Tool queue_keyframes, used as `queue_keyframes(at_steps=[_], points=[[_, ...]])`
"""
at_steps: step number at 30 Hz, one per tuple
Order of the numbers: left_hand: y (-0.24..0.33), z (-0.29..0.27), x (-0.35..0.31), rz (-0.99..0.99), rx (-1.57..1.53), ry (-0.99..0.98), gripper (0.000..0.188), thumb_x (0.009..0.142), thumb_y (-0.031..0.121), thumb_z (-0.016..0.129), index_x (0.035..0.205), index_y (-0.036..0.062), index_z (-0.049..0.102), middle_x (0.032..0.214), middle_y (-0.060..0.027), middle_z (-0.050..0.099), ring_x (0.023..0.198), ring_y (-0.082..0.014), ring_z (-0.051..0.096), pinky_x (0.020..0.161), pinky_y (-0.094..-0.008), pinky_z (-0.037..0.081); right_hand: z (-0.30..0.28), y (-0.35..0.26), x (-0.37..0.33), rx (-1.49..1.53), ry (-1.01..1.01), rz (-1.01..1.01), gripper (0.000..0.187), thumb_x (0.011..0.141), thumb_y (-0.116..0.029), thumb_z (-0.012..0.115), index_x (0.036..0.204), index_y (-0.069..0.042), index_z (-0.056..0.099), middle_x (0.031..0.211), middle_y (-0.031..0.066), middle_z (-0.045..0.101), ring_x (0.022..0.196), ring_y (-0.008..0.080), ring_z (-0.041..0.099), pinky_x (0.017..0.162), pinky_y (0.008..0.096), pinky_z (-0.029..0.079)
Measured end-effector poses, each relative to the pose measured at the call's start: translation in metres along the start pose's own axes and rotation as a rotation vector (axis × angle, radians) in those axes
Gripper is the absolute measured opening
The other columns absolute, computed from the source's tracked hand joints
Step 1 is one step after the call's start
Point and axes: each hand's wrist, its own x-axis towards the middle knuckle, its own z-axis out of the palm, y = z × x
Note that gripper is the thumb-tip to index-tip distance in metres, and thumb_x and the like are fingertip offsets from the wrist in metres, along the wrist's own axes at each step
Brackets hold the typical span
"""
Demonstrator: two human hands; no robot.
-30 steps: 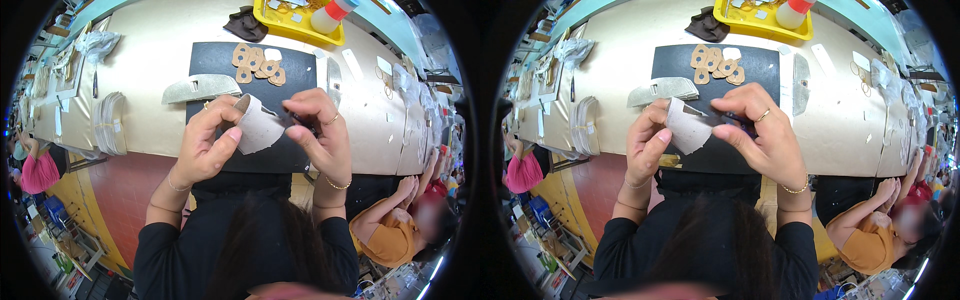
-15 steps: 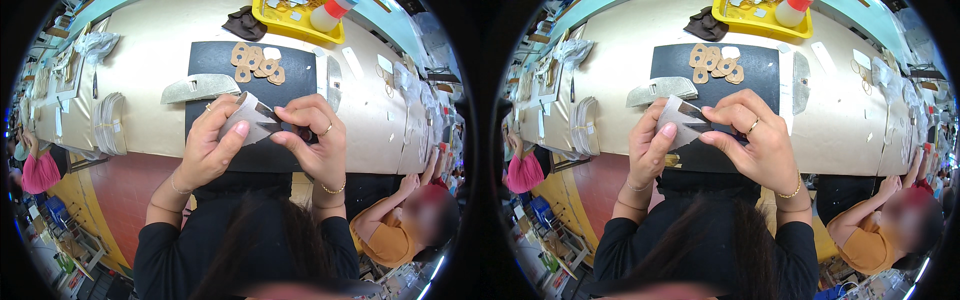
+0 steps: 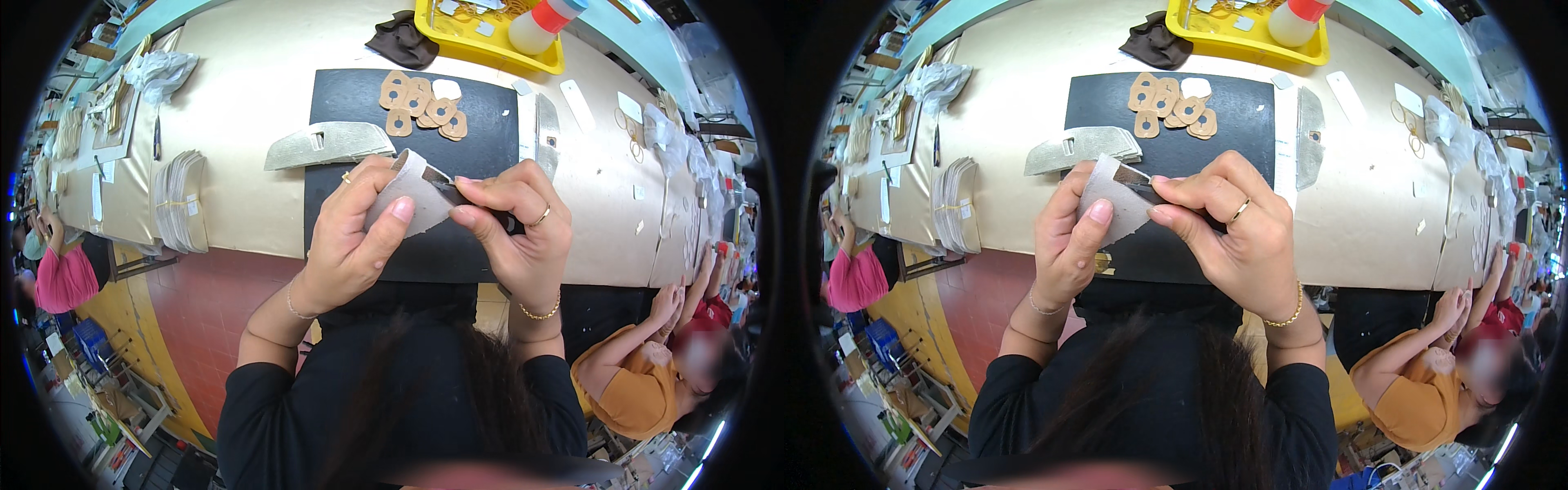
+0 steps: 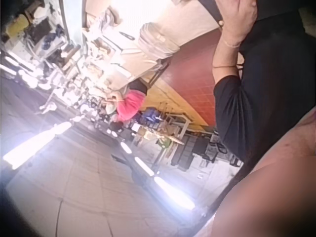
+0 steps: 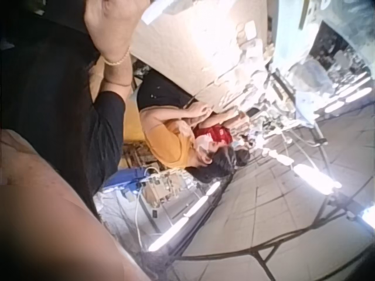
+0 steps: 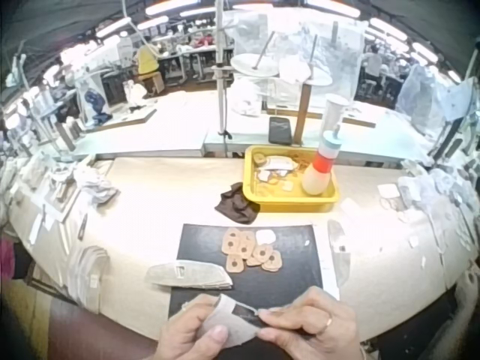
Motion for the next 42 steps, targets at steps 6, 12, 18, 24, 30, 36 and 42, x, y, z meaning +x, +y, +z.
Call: queue_keyframes(at_steps=[6, 12, 18, 24, 30, 36, 42], points=[[0.000, -0.001, 0.002, 0.027, 0.015, -0.022, 0.024, 0.098, 0.016, 0.056, 0.111, -0.0036, 0.060, 0.102, -0.0124, 0.058, 0.091, -0.0202, 0.056, 0.083, -0.0306, 0.045, -0.003, -0.001, 0.001, 0.000, -0.021, 0.027, 0.027, 0.072, -0.005, 0.084, 0.097, -0.001, 0.074, 0.080, 0.0048, 0.061, 0.071, 0.0127, 0.057, 0.063, 0.0235, 0.045], [0.001, -0.001, 0.001, 0.009, 0.023, -0.024, 0.024, 0.097, 0.015, 0.056, 0.111, -0.0035, 0.060, 0.102, -0.0122, 0.058, 0.090, -0.0202, 0.057, 0.083, -0.0307, 0.045, 0.001, 0.001, 0.002, 0.001, 0.005, 0.005, 0.027, 0.071, -0.004, 0.084, 0.096, -0.001, 0.074, 0.080, 0.0047, 0.061, 0.071, 0.0127, 0.057, 0.063, 0.0232, 0.044], [0.000, -0.001, 0.001, -0.007, 0.021, -0.037, 0.023, 0.097, 0.015, 0.056, 0.110, -0.0033, 0.060, 0.101, -0.0121, 0.058, 0.090, -0.0209, 0.057, 0.083, -0.0311, 0.045, 0.000, -0.002, 0.002, 0.013, -0.012, 0.044, 0.025, 0.071, -0.003, 0.083, 0.094, -0.001, 0.074, 0.079, 0.0048, 0.061, 0.071, 0.0133, 0.058, 0.065, 0.0242, 0.046], [-0.001, -0.001, 0.001, 0.016, 0.038, -0.045, 0.025, 0.096, 0.014, 0.057, 0.113, -0.0037, 0.061, 0.102, -0.0126, 0.059, 0.090, -0.0212, 0.058, 0.082, -0.0307, 0.046, 0.003, 0.002, 0.000, 0.031, 0.029, 0.024, 0.024, 0.072, -0.003, 0.083, 0.094, -0.001, 0.074, 0.078, 0.0043, 0.060, 0.072, 0.0134, 0.058, 0.065, 0.0240, 0.045], [-0.001, -0.001, 0.001, 0.090, 0.031, -0.033, 0.020, 0.089, 0.003, 0.061, 0.106, -0.0038, 0.066, 0.102, -0.0140, 0.065, 0.087, -0.0217, 0.063, 0.080, -0.0318, 0.050, -0.009, 0.011, 0.001, 0.133, 0.013, 0.078, 0.023, 0.076, -0.008, 0.083, 0.096, -0.002, 0.075, 0.079, 0.0040, 0.060, 0.070, 0.0112, 0.059, 0.062, 0.0228, 0.046], [0.000, -0.004, 0.004, 0.199, 0.074, -0.079, 0.021, 0.077, -0.004, 0.063, 0.096, 0.0007, 0.070, 0.099, -0.0119, 0.069, 0.084, -0.0217, 0.064, 0.077, -0.0324, 0.051, -0.018, 0.018, 0.000, 0.450, -0.158, 0.257, 0.023, 0.079, -0.011, 0.082, 0.099, -0.001, 0.074, 0.084, 0.0010, 0.057, 0.073, 0.0072, 0.055, 0.063, 0.0206, 0.043], [0.001, -0.008, 0.006, 0.322, 0.206, -0.124, 0.025, 0.070, -0.005, 0.065, 0.092, 0.0047, 0.072, 0.100, -0.0087, 0.072, 0.083, -0.0200, 0.067, 0.074, -0.0324, 0.046, -0.022, 0.018, -0.002, 0.515, -0.223, 0.355, 0.027, 0.078, -0.017, 0.083, 0.095, 0.001, 0.074, 0.081, 0.0027, 0.058, 0.074, 0.0097, 0.053, 0.065, 0.0221, 0.040]])
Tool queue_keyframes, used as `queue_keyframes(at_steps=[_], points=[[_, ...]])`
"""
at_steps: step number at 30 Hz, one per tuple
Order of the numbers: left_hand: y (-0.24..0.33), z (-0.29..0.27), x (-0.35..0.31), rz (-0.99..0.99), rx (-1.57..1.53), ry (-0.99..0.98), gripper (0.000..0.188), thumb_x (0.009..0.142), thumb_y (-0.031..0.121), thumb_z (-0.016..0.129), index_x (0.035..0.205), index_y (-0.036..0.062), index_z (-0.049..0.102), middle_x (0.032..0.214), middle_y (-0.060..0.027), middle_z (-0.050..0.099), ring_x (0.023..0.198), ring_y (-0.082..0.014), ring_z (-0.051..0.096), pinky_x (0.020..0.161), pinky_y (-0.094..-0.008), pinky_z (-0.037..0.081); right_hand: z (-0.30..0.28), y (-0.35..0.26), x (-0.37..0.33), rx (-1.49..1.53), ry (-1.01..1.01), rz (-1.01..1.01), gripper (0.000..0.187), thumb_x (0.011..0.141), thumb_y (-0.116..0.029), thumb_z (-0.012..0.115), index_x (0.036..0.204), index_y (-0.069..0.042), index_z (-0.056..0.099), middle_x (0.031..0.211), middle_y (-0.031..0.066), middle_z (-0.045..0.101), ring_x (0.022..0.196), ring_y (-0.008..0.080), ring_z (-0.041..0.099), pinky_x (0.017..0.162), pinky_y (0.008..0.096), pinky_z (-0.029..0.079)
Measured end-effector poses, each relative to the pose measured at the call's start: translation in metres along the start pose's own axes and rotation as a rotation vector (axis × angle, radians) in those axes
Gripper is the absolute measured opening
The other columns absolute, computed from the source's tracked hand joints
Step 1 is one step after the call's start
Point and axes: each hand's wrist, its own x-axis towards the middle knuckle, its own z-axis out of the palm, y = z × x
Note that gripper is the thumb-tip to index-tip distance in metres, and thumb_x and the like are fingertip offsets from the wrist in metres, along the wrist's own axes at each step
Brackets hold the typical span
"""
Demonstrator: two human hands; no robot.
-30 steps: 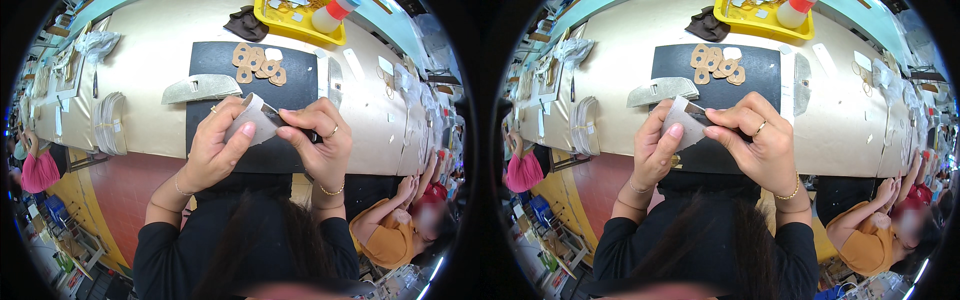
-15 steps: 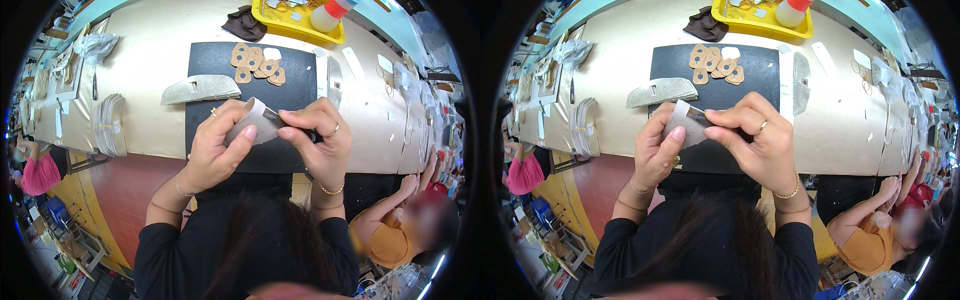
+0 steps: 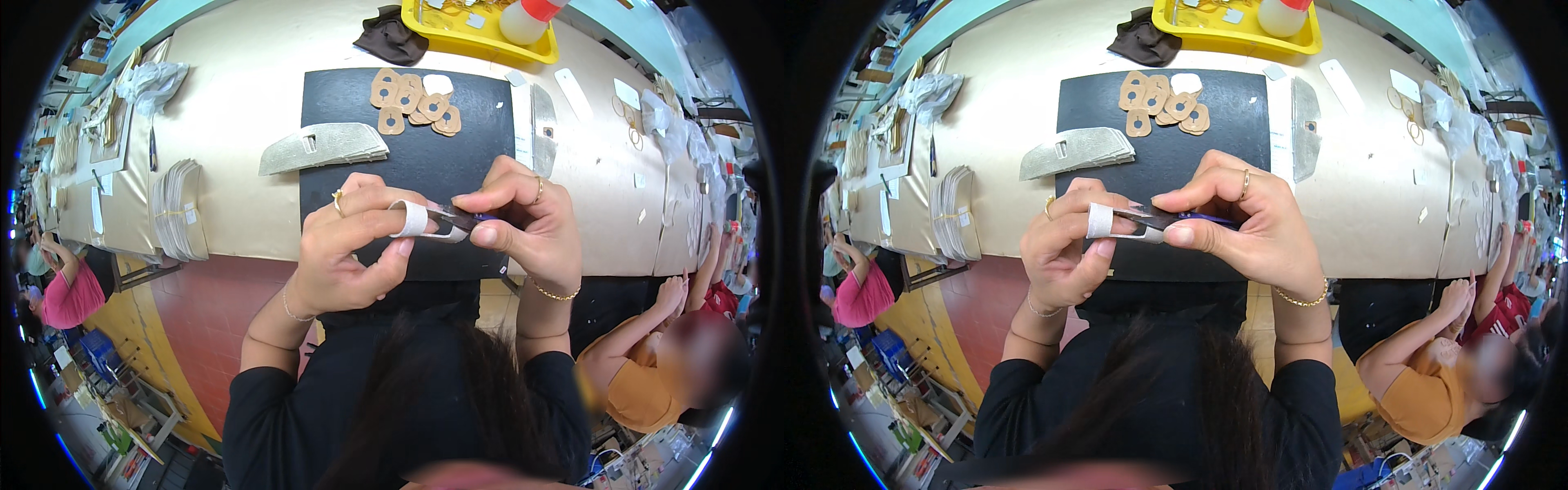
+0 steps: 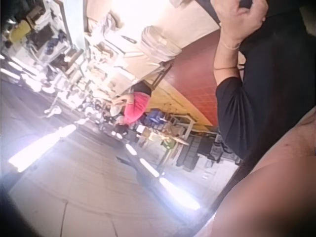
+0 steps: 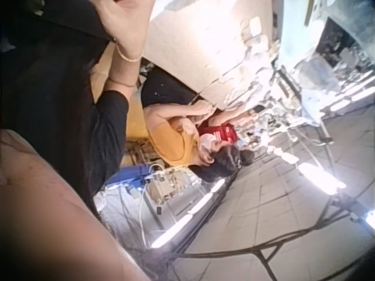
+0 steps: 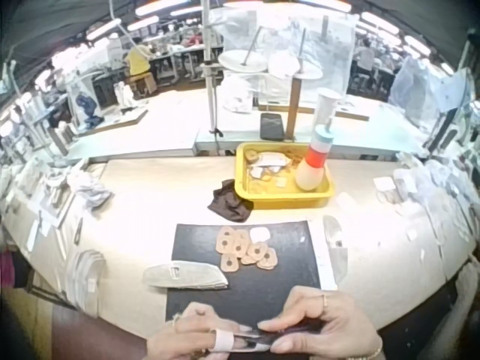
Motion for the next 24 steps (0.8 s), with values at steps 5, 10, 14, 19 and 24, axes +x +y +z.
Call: queue_keyframes(at_steps=[5, 10, 14, 19, 24], points=[[-0.0016, 0.0002, 0.0010, 0.086, 0.088, -0.033, 0.027, 0.068, -0.005, 0.065, 0.091, 0.0064, 0.072, 0.101, -0.0065, 0.074, 0.081, -0.0158, 0.067, 0.077, -0.0326, 0.043, -0.0026, 0.0000, 0.0001, -0.035, -0.012, -0.011, 0.027, 0.076, -0.017, 0.084, 0.092, 0.001, 0.075, 0.077, 0.0024, 0.058, 0.073, 0.0100, 0.053, 0.065, 0.0223, 0.039], [-0.0019, 0.0004, 0.0000, 0.104, 0.126, -0.027, 0.028, 0.067, -0.005, 0.065, 0.091, 0.0072, 0.072, 0.103, -0.0055, 0.074, 0.081, -0.0154, 0.068, 0.079, -0.0328, 0.043, -0.0010, 0.0015, 0.0004, -0.030, -0.019, -0.042, 0.026, 0.075, -0.018, 0.085, 0.092, 0.000, 0.076, 0.077, 0.0025, 0.059, 0.072, 0.0104, 0.053, 0.066, 0.0233, 0.039], [-0.0016, -0.0015, -0.0012, 0.094, 0.131, -0.058, 0.027, 0.066, -0.004, 0.065, 0.090, 0.0081, 0.072, 0.105, -0.0052, 0.074, 0.080, -0.0153, 0.068, 0.081, -0.0340, 0.043, -0.0040, -0.0011, 0.0008, -0.104, -0.050, -0.046, 0.027, 0.073, -0.019, 0.086, 0.092, -0.001, 0.076, 0.076, 0.0021, 0.059, 0.072, 0.0106, 0.053, 0.066, 0.0238, 0.039], [-0.0014, -0.0018, -0.0027, 0.085, 0.111, -0.065, 0.026, 0.066, -0.002, 0.065, 0.090, 0.0090, 0.071, 0.106, -0.0048, 0.074, 0.080, -0.0148, 0.068, 0.083, -0.0347, 0.043, -0.0041, -0.0016, 0.0024, -0.096, -0.066, -0.082, 0.024, 0.072, -0.009, 0.085, 0.095, -0.005, 0.078, 0.076, -0.0003, 0.060, 0.071, 0.0098, 0.054, 0.064, 0.0235, 0.041], [-0.0009, -0.0022, -0.0024, 0.076, 0.102, -0.064, 0.027, 0.066, -0.003, 0.065, 0.089, 0.0100, 0.072, 0.106, -0.0045, 0.074, 0.079, -0.0143, 0.068, 0.085, -0.0348, 0.043, -0.0036, -0.0004, 0.0027, -0.070, -0.077, -0.075, 0.023, 0.072, -0.010, 0.085, 0.094, -0.005, 0.078, 0.075, -0.0005, 0.060, 0.071, 0.0094, 0.055, 0.064, 0.0231, 0.041]])
